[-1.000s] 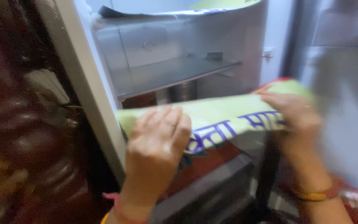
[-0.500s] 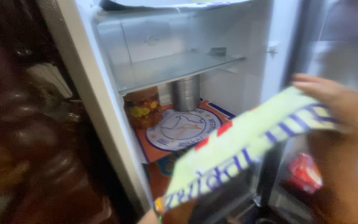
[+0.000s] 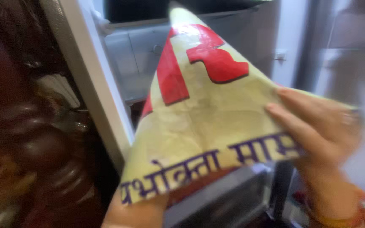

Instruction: The person removes items from a refrigerator, including a tomato puree packet, a steel pot of milk, a bowl of leafy greens, a plastic container, and small steel vessels, and rearranges them on the shelves and door compartments, repositioning a printed paper liner on a shelf.

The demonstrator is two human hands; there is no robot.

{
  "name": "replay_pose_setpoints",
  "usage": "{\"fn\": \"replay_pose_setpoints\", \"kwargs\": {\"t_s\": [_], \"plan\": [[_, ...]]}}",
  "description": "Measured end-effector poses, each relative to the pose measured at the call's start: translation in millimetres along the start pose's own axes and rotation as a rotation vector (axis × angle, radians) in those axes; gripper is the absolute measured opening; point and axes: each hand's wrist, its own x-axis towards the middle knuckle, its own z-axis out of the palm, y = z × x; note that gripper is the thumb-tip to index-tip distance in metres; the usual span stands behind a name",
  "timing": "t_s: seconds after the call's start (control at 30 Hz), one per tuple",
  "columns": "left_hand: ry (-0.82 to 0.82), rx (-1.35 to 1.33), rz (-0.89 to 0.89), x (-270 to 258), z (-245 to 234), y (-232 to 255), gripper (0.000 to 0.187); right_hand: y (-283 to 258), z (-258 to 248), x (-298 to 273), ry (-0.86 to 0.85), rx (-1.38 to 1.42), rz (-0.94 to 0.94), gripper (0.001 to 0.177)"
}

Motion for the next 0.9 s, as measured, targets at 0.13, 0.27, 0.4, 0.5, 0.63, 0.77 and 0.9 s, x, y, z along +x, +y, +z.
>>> {"fn": "replay_pose_setpoints", "kwargs": {"t_s": [0.13,0.27,0.4,0.5,0.63,0.77,0.9], "plan": [[-0.009,-0.373,-0.234,-0.4,4.2,-14.0,0.037,2.8,37.9,-3.0,0.033,0.053,0.045,0.024],[0.020,-0.621,-0.344,3.8,14.9,-28.4,0.039,8.6,52.1,-7.5,0.018,0.080,0.073,0.024],[0.040,-0.770,-0.400,5.9,17.2,-40.4,0.042,24.7,38.4,-8.9,-0.057,0.075,0.128,0.023],[0.053,-0.844,-0.431,7.2,18.3,-43.3,0.044,44.5,20.2,-3.9,-0.135,0.038,0.116,0.026],[0.075,-0.909,-0.435,13.4,17.9,-48.3,0.046,60.2,13.7,-9.6,-0.237,-0.078,0.153,0.025],[0.077,-0.923,-0.377,37.3,25.9,-61.6,0.049,67.6,31.0,-21.0,-0.226,-0.019,0.211,0.021],[0.051,-0.746,-0.223,78.2,38.2,-78.8,0.056,59.1,44.6,-26.3,-0.078,0.044,0.213,0.035]]}}
